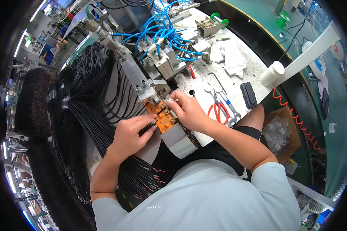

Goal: The person attaches plastic components onto the ends of wires and positions them into a fixture by hand.

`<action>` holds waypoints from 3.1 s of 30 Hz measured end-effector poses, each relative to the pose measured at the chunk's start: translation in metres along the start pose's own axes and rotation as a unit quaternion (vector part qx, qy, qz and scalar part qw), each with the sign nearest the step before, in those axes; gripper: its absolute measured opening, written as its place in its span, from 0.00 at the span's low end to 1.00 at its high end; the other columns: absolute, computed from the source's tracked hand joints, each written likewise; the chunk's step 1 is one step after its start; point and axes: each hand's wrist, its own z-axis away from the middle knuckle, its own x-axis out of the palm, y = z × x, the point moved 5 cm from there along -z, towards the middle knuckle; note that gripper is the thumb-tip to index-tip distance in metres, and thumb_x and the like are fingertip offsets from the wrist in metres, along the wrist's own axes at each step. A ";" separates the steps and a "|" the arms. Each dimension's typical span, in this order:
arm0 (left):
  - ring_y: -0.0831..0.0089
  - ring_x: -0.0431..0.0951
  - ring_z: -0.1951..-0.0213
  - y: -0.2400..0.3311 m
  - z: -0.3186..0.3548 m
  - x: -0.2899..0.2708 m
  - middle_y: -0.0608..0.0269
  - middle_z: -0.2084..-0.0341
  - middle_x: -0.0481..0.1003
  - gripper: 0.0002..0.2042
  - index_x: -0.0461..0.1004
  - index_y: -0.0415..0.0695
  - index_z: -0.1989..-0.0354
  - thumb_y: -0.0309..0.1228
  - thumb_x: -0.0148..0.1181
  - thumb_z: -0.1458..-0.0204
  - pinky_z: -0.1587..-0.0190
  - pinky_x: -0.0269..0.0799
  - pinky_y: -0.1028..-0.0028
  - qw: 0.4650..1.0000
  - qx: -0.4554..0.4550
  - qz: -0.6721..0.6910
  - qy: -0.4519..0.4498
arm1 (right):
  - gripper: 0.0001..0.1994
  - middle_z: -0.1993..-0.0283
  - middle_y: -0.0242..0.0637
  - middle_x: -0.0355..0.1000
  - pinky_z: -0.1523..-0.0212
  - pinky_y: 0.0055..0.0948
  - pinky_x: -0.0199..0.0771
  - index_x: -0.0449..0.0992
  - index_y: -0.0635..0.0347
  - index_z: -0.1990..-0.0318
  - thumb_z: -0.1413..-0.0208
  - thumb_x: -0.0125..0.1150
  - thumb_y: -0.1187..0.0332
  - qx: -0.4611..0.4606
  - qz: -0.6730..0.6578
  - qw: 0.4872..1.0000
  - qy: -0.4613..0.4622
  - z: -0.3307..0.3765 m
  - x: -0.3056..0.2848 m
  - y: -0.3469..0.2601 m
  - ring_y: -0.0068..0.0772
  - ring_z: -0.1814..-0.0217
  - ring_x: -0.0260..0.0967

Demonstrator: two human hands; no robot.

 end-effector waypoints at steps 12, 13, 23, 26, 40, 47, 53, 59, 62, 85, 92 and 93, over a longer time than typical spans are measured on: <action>0.60 0.83 0.65 0.002 0.002 0.001 0.56 0.59 0.81 0.11 0.80 0.39 0.61 0.27 0.66 0.54 0.64 0.79 0.70 1.000 -0.002 -0.020 -0.011 | 0.09 0.81 0.22 0.60 0.79 0.20 0.52 0.69 0.59 0.61 0.34 0.55 0.63 0.128 -0.103 0.986 -0.027 -0.003 0.001 0.011 0.12 0.79 0.55; 0.60 0.82 0.66 0.001 0.002 0.001 0.56 0.60 0.81 0.11 0.80 0.39 0.61 0.26 0.66 0.54 0.64 0.79 0.70 1.000 0.000 -0.014 -0.006 | 0.09 0.81 0.22 0.60 0.79 0.20 0.52 0.69 0.59 0.61 0.35 0.56 0.63 0.134 -0.115 0.984 -0.028 -0.003 0.002 0.012 0.12 0.79 0.55; 0.69 0.80 0.74 -0.011 -0.003 -0.004 0.55 0.72 0.80 0.10 0.79 0.38 0.60 0.25 0.66 0.50 0.70 0.74 0.74 0.982 -0.098 0.162 0.000 | 0.03 0.80 0.26 0.60 0.82 0.27 0.49 0.74 0.58 0.74 0.54 0.58 0.77 -0.614 0.111 0.781 -0.026 0.083 0.005 -0.157 0.25 0.84 0.55; 0.73 0.78 0.75 -0.013 0.001 -0.003 0.56 0.74 0.79 0.09 0.78 0.37 0.60 0.25 0.65 0.49 0.70 0.73 0.75 0.978 -0.100 0.184 -0.009 | 0.03 0.80 0.26 0.55 0.81 0.29 0.52 0.75 0.60 0.66 0.45 0.54 0.73 -0.621 0.066 0.778 -0.066 0.117 0.023 -0.207 0.26 0.83 0.54; 0.79 0.79 0.73 -0.024 0.006 0.002 0.60 0.75 0.80 0.08 0.77 0.35 0.59 0.23 0.62 0.46 0.66 0.74 0.78 0.926 -0.203 0.319 -0.007 | 0.05 0.79 0.27 0.60 0.76 0.29 0.60 0.74 0.58 0.65 0.51 0.61 0.74 -0.558 0.185 0.802 -0.106 0.090 0.036 -0.164 0.26 0.79 0.62; 0.80 0.80 0.69 -0.017 -0.001 0.005 0.63 0.72 0.81 0.07 0.77 0.34 0.60 0.22 0.62 0.45 0.64 0.75 0.80 0.955 -0.156 0.252 -0.013 | 0.08 0.79 0.32 0.71 0.73 0.30 0.62 0.76 0.61 0.62 0.49 0.65 0.78 -0.306 0.201 0.928 0.075 0.045 0.015 -0.062 0.29 0.81 0.62; 0.81 0.80 0.69 -0.019 0.002 0.002 0.63 0.72 0.81 0.07 0.78 0.35 0.60 0.22 0.64 0.46 0.63 0.75 0.80 0.952 -0.171 0.254 -0.013 | 0.07 0.82 0.32 0.69 0.71 0.28 0.60 0.76 0.63 0.60 0.46 0.65 0.76 -0.264 0.172 0.946 0.075 0.048 0.024 -0.060 0.27 0.81 0.60; 0.81 0.80 0.68 -0.016 0.000 0.001 0.63 0.71 0.81 0.07 0.78 0.35 0.60 0.23 0.63 0.46 0.63 0.75 0.80 0.954 -0.162 0.250 -0.039 | 0.07 0.82 0.31 0.71 0.71 0.26 0.59 0.75 0.63 0.59 0.44 0.63 0.74 -0.221 0.164 0.961 0.041 0.046 0.022 -0.059 0.25 0.82 0.58; 0.81 0.80 0.67 -0.018 0.001 0.003 0.63 0.71 0.81 0.06 0.78 0.35 0.61 0.23 0.62 0.45 0.62 0.75 0.80 0.942 -0.179 0.277 -0.060 | 0.06 0.82 0.30 0.71 0.69 0.26 0.59 0.75 0.63 0.60 0.43 0.62 0.73 -0.187 0.139 0.972 0.022 0.043 0.023 -0.055 0.25 0.82 0.59; 0.80 0.79 0.63 -0.017 0.002 0.007 0.63 0.69 0.80 0.05 0.77 0.35 0.61 0.21 0.61 0.44 0.57 0.74 0.79 0.920 -0.188 0.331 -0.095 | 0.09 0.83 0.29 0.70 0.59 0.28 0.61 0.72 0.63 0.59 0.41 0.63 0.67 -0.057 0.082 0.992 -0.083 0.042 0.018 -0.055 0.25 0.82 0.66; 0.81 0.77 0.64 -0.026 0.006 0.012 0.65 0.66 0.80 0.08 0.78 0.35 0.58 0.24 0.63 0.44 0.59 0.73 0.78 0.862 -0.210 0.452 -0.088 | 0.10 0.71 0.37 0.70 0.61 0.31 0.63 0.69 0.63 0.63 0.43 0.63 0.68 -0.270 0.195 0.942 -0.052 0.042 0.013 -0.073 0.32 0.69 0.66; 0.81 0.78 0.64 -0.026 0.007 0.013 0.64 0.66 0.80 0.08 0.78 0.35 0.57 0.24 0.63 0.45 0.59 0.73 0.78 0.862 -0.212 0.452 -0.087 | 0.10 0.71 0.37 0.70 0.61 0.31 0.63 0.69 0.63 0.63 0.43 0.63 0.68 -0.269 0.192 0.943 -0.052 0.040 0.014 -0.072 0.32 0.69 0.66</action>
